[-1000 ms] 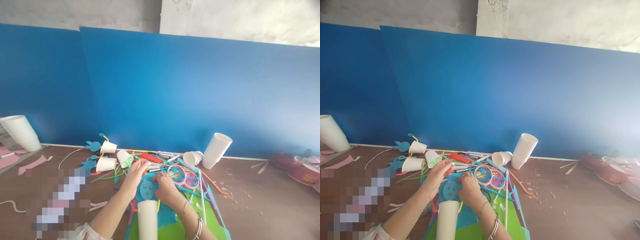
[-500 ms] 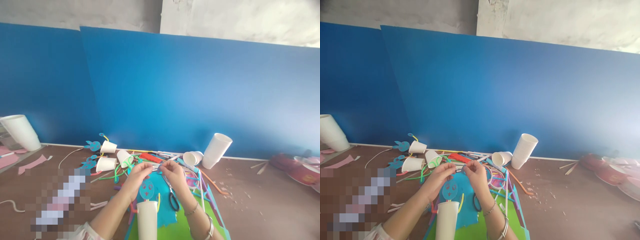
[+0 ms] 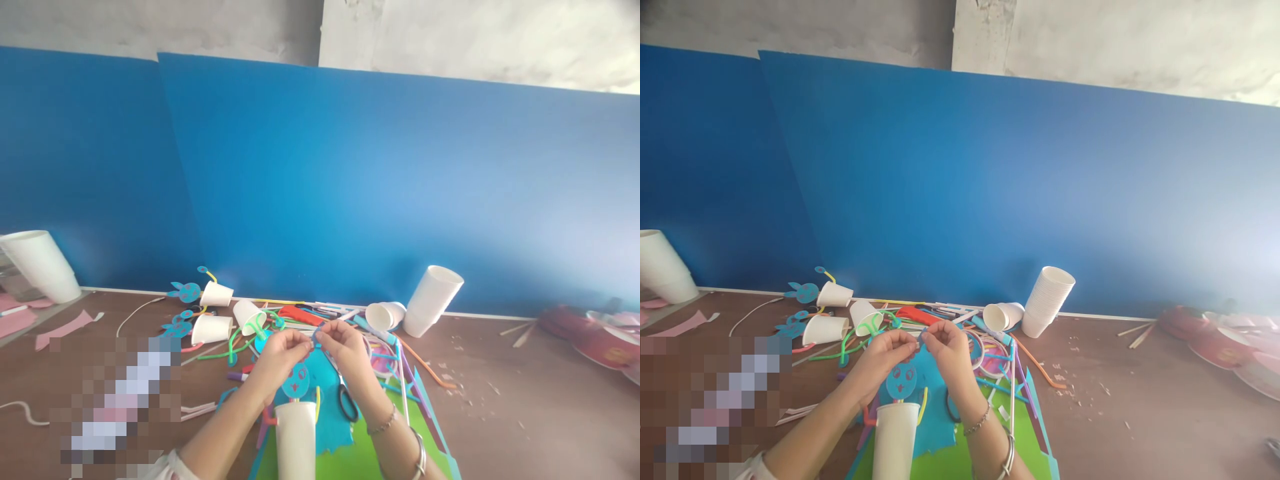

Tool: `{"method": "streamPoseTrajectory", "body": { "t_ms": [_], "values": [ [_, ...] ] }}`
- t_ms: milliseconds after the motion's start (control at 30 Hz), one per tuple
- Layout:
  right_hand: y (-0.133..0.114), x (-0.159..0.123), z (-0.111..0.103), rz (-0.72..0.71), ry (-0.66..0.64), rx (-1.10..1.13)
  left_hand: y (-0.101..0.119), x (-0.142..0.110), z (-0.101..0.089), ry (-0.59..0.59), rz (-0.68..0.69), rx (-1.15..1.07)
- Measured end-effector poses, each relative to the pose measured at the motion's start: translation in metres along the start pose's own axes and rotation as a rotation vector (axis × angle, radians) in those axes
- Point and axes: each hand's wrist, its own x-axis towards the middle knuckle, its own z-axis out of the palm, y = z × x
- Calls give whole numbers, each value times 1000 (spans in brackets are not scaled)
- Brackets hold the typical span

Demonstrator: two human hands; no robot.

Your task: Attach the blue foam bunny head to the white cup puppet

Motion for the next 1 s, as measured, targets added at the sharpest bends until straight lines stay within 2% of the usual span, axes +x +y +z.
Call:
{"method": "streamPoseTrajectory", "body": {
  "t_ms": [67, 200, 333, 600, 1000],
  "values": [
    [-1, -2, 1, 8, 31, 17, 0, -1, 3, 33, -16, -71],
    [-5, -9, 4, -7, 123, 67, 3, -6, 10, 83, -63, -377],
    [-6, -14, 9, -36, 137, 127, 6, -10, 15, 130, -110, -545],
    [-1, -16, 12, -39, 125, 191, 7, -9, 16, 153, -160, -570],
    [-2, -18, 15, -26, 116, 192, 6, -10, 15, 159, -147, -521]
  ]
}}
